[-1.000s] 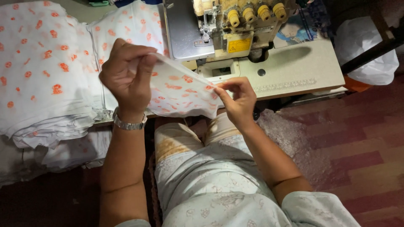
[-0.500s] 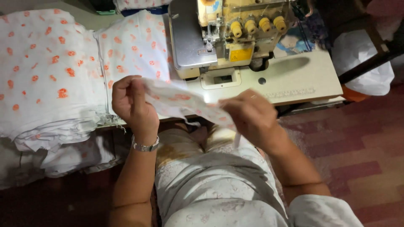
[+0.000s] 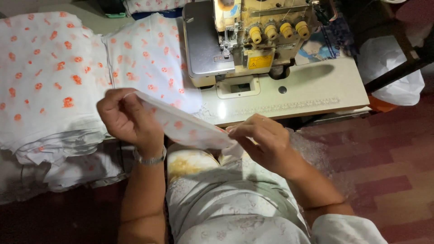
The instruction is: The person is sorting, inspecting, and aligning small pieces of patterned fabric on an industrial sewing machine table.
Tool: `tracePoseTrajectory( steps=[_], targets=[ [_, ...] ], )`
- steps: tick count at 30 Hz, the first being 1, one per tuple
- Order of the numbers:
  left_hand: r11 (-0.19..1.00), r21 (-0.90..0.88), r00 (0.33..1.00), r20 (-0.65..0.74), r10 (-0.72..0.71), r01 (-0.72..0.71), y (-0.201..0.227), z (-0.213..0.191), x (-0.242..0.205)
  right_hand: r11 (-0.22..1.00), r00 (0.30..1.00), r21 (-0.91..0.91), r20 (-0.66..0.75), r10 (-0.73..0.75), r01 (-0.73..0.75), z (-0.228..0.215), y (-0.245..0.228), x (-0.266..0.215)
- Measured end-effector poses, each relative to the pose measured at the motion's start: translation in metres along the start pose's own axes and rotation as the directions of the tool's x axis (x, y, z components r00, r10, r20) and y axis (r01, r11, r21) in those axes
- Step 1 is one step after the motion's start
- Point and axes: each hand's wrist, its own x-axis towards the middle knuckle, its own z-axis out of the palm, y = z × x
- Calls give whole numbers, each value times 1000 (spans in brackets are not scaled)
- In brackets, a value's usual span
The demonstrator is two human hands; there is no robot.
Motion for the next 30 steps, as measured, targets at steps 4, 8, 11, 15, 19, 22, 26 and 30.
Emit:
tracePoseTrajectory(
  steps=[4,8,11,15,19,22,26,30],
  targets=[
    [825,6,816,155,557,-564,-43,31,23,913,929,180,5,370,-365,17,15,-21],
    [927,29,755,590,286,-374,-41,86,32,696,788,466,4,615,-546,52,76,-68],
    [978,-104,695,689,203,-183,-79,116,16,575,626,454,-48,779,-681,71,110,-87],
    [986,52,573,809,-135,158,-109,124,1,477,526,486,-42,850,-732,79,134,-104],
    [964,95,540,813,-218,247,-107,126,7,446,489,461,-30,872,-767,81,140,-103],
    [951,123,514,817,-260,284,-106,126,10,440,491,460,-10,871,-772,77,131,-99],
    [943,158,496,818,-291,292,-102,125,8,463,515,445,-5,857,-767,74,128,-106],
    [989,130,560,814,-151,76,-113,124,-4,453,528,485,20,849,-748,75,135,-125]
  ],
)
